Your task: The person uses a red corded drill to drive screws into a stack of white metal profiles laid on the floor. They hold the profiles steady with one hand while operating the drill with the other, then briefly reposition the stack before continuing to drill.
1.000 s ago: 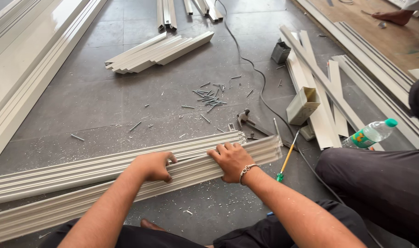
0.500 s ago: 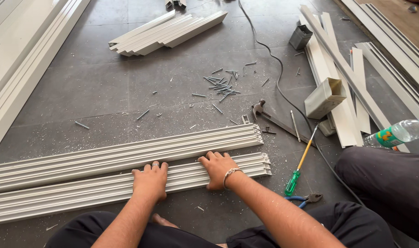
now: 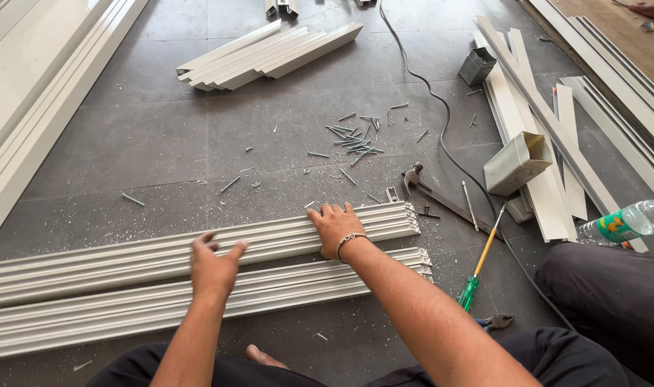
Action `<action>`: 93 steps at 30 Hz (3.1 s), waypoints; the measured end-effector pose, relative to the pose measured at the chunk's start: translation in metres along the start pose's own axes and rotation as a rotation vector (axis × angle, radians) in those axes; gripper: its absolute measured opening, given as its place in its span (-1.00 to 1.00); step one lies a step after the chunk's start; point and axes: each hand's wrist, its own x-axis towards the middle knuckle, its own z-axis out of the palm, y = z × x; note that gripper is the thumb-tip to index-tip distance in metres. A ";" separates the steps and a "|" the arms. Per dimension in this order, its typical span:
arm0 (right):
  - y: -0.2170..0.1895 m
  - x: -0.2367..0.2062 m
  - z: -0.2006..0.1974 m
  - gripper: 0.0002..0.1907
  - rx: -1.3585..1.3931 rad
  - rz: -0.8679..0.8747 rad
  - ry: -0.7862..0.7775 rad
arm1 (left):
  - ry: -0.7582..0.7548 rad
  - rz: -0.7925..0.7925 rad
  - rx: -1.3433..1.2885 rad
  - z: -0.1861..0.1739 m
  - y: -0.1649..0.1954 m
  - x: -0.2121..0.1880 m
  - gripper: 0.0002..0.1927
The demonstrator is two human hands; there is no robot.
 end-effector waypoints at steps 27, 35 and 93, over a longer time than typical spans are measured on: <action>0.031 -0.085 -0.033 -0.59 -0.412 -0.333 1.132 | 0.159 -0.474 -1.284 -0.054 0.029 0.000 -0.27; 0.030 -0.088 -0.086 -0.55 -0.421 -0.158 1.247 | -0.002 0.154 -1.378 -0.077 0.058 -0.004 -0.21; 0.103 -0.065 -0.005 -0.11 -0.074 0.033 0.190 | -0.539 0.785 1.336 -0.011 0.057 0.048 -0.03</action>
